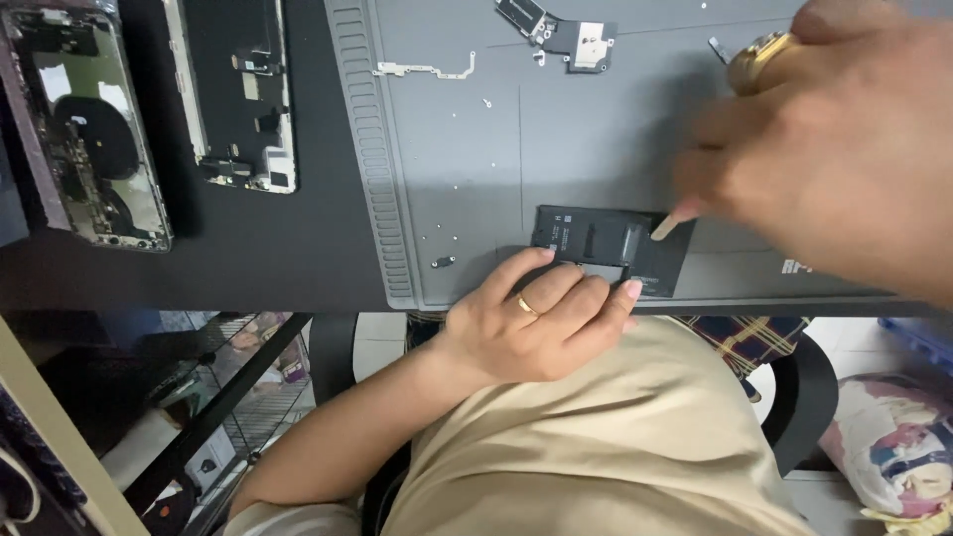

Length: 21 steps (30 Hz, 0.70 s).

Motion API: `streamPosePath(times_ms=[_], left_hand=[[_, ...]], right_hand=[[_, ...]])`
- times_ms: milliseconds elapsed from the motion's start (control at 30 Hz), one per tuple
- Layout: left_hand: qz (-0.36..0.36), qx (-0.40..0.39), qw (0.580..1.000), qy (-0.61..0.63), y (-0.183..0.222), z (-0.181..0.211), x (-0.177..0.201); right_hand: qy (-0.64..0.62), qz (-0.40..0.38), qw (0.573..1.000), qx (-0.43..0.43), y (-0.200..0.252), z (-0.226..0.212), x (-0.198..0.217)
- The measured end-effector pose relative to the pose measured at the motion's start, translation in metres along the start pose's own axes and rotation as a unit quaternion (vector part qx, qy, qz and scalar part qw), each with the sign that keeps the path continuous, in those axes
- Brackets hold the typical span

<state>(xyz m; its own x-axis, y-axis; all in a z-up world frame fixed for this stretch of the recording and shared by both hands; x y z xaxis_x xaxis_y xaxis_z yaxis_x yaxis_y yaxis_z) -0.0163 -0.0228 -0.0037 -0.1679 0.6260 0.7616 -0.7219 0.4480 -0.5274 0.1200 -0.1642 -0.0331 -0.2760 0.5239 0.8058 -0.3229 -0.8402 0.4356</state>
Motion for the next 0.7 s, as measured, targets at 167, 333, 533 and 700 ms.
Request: streamPosePath(times_ms=[167, 333, 533, 700], left_hand=[[0.012, 0.002, 1.000, -0.009, -0.002, 0.000, 0.004], [0.013, -0.006, 1.000, -0.001, -0.004, -0.002, 0.004], [0.000, -0.007, 1.000, -0.007, -0.006, -0.002, 0.003], [0.012, -0.001, 1.000, -0.012, -0.008, -0.002, 0.006]], right_hand=[[-0.040, -0.006, 0.998, 0.038, 0.007, -0.014, 0.005], [-0.089, 0.004, 0.995, 0.034, 0.010, -0.029, 0.008], [-0.048, 0.027, 0.998, 0.015, 0.005, -0.017, 0.010], [-0.012, 0.036, 0.999, 0.001, 0.005, -0.004, 0.009]])
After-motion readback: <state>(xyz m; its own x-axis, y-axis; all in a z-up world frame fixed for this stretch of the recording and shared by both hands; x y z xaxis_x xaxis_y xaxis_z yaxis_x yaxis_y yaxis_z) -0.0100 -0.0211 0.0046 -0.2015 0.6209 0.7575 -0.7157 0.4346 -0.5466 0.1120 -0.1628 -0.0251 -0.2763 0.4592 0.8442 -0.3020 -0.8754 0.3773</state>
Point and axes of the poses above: each hand's wrist, its own y-axis away from the middle knuckle, its own x-axis out of the back of the hand, z = x × y, the point moved 7 cm from there along -y, towards the middle knuckle, and after that the axes turned 15 degrees about y, right-handed, at the moved point
